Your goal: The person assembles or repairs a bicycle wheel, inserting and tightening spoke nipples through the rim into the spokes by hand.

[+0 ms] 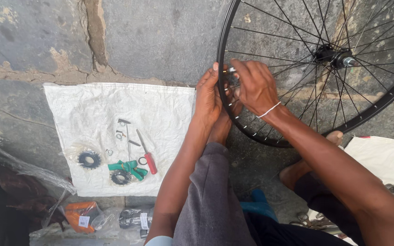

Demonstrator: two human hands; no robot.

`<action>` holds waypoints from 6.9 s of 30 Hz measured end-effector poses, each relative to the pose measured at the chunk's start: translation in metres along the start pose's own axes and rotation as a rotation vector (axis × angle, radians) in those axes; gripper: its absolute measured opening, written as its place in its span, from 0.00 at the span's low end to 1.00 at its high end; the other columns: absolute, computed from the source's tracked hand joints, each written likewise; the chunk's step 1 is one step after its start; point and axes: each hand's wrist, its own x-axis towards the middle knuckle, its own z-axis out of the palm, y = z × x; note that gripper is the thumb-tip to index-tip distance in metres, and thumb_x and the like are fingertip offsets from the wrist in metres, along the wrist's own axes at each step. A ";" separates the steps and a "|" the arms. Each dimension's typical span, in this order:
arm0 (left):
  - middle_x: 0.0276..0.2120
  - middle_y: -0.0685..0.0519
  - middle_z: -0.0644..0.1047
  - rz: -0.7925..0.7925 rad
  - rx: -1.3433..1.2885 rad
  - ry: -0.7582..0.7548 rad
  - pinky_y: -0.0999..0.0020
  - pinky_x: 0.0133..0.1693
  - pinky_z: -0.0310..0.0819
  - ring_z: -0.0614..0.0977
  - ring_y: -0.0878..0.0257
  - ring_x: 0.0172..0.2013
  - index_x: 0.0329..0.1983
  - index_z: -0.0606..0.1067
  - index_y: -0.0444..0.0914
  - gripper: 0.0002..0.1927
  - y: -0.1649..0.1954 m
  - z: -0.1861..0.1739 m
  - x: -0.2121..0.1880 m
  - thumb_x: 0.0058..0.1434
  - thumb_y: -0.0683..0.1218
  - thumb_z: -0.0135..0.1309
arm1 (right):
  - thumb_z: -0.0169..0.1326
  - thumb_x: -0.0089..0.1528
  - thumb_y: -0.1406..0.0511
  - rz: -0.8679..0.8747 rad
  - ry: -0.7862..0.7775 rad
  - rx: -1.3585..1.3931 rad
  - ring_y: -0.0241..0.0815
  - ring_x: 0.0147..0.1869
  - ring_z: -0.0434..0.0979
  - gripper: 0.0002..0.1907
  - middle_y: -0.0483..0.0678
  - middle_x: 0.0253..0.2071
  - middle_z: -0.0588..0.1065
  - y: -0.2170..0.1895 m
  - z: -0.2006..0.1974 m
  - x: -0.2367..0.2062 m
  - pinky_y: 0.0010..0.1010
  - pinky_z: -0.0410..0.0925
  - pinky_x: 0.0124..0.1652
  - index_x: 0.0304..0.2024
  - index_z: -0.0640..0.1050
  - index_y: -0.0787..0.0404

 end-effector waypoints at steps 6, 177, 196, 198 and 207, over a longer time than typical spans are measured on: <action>0.34 0.55 0.79 -0.019 0.012 0.020 0.76 0.27 0.70 0.74 0.71 0.26 0.45 0.77 0.34 0.16 0.000 0.002 0.002 0.67 0.53 0.57 | 0.51 0.74 0.65 0.349 0.083 0.148 0.51 0.46 0.80 0.08 0.53 0.40 0.78 -0.010 -0.009 0.004 0.44 0.70 0.48 0.50 0.77 0.64; 0.29 0.55 0.79 0.004 -0.009 0.037 0.77 0.24 0.70 0.77 0.70 0.25 0.43 0.77 0.35 0.15 -0.002 0.001 0.003 0.67 0.53 0.58 | 0.57 0.60 0.56 0.386 -0.784 0.293 0.55 0.57 0.79 0.29 0.60 0.52 0.78 0.014 -0.034 0.070 0.45 0.70 0.53 0.63 0.72 0.57; 0.28 0.54 0.77 0.013 -0.010 0.041 0.76 0.24 0.68 0.75 0.70 0.24 0.44 0.76 0.37 0.15 -0.002 0.005 0.000 0.66 0.53 0.59 | 0.54 0.66 0.68 0.190 -0.054 0.226 0.52 0.46 0.77 0.10 0.54 0.42 0.79 -0.013 -0.012 0.018 0.44 0.65 0.51 0.49 0.80 0.61; 0.28 0.58 0.75 0.028 -0.016 0.027 0.77 0.25 0.68 0.74 0.72 0.24 0.44 0.77 0.36 0.16 -0.002 0.005 -0.001 0.67 0.53 0.59 | 0.56 0.65 0.67 0.253 -0.079 0.272 0.52 0.44 0.78 0.09 0.53 0.41 0.80 -0.013 -0.015 0.020 0.46 0.65 0.51 0.47 0.81 0.62; 0.31 0.54 0.77 0.020 0.004 0.037 0.77 0.25 0.67 0.72 0.71 0.25 0.43 0.78 0.34 0.17 -0.003 0.004 0.001 0.68 0.54 0.58 | 0.50 0.65 0.70 0.297 -0.144 0.230 0.57 0.48 0.80 0.12 0.56 0.47 0.80 -0.014 -0.024 0.030 0.45 0.68 0.51 0.49 0.80 0.63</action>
